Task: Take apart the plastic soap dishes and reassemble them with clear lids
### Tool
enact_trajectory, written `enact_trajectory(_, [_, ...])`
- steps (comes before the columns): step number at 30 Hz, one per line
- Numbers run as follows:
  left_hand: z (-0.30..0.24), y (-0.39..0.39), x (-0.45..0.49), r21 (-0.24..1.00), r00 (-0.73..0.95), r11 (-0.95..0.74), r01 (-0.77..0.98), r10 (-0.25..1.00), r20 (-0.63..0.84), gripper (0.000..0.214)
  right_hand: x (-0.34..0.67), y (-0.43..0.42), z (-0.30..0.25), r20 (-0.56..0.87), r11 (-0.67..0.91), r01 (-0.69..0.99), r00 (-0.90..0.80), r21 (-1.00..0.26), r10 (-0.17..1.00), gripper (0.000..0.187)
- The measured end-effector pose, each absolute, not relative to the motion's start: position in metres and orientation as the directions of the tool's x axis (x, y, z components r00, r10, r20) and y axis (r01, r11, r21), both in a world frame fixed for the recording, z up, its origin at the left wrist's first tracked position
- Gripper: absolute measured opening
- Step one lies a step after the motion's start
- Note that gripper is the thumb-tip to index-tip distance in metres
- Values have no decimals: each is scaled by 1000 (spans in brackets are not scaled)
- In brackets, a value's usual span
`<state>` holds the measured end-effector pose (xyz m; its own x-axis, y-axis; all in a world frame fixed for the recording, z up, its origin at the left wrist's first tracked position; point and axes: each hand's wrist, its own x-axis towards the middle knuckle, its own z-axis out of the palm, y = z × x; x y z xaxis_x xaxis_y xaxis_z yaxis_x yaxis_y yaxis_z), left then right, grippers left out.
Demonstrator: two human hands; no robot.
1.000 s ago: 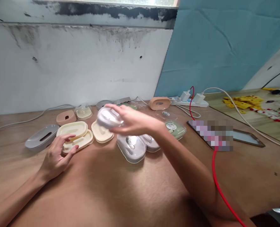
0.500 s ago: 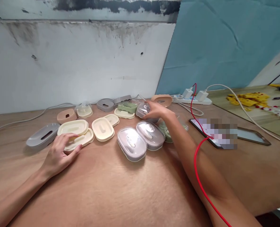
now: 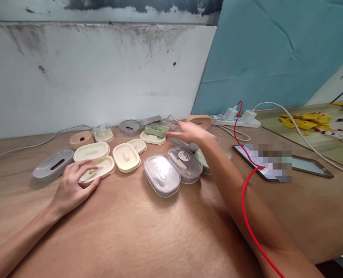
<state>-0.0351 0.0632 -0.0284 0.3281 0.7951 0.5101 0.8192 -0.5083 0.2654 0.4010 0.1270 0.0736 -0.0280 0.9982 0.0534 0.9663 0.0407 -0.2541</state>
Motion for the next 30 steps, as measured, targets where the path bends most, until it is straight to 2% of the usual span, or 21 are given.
enact_trajectory(2, [-32, 66, -37, 255, 332, -484, 837, 820, 467, 47, 375, 115, 85, 113, 187, 913, -156, -362, 981, 68])
enact_trajectory(5, [-34, 67, -38, 276, 325, -435, 857, 873, 364, 60, 326, 93, 90, 98, 397, 775, -404, -491, 910, 53])
enact_trajectory(8, [-29, 65, -39, 364, 311, -414, 834, 899, 309, 55, 280, 75, 78, 29, 534, 737, -576, -415, 817, 49])
enact_trajectory(11, [-25, 60, -38, 400, 337, -469, 787, 871, 358, 46, 252, 67, 58, -70, 574, 767, -614, -287, 786, 50])
enact_trajectory(14, [-22, 57, -35, 354, 414, -555, 753, 817, 401, 47, 244, 67, 45, -116, 569, 787, -605, -238, 788, 46])
enact_trajectory(19, [-11, 59, -38, 246, 492, -641, 727, 737, 463, 49, 249, 69, 45, -85, 573, 773, -612, -272, 786, 28])
enact_trajectory(21, [-3, 65, -49, 232, 368, -544, 807, 769, 523, 46, 250, 69, 46, -82, 567, 782, -603, -258, 794, 21])
enact_trajectory(23, [3, 74, -65, 279, 122, -318, 906, 827, 548, 49, 249, 70, 45, -65, 568, 789, -596, -235, 801, 16])
enact_trajectory(26, [6, 90, -93, 334, -141, -27, 942, 873, 467, 71, 249, 73, 41, -29, 577, 793, -593, -197, 805, 12])
enact_trajectory(30, [4, 102, -116, 377, -213, 60, 924, 901, 379, 82, 252, 79, 34, 11, 555, 817, -561, -153, 828, 17])
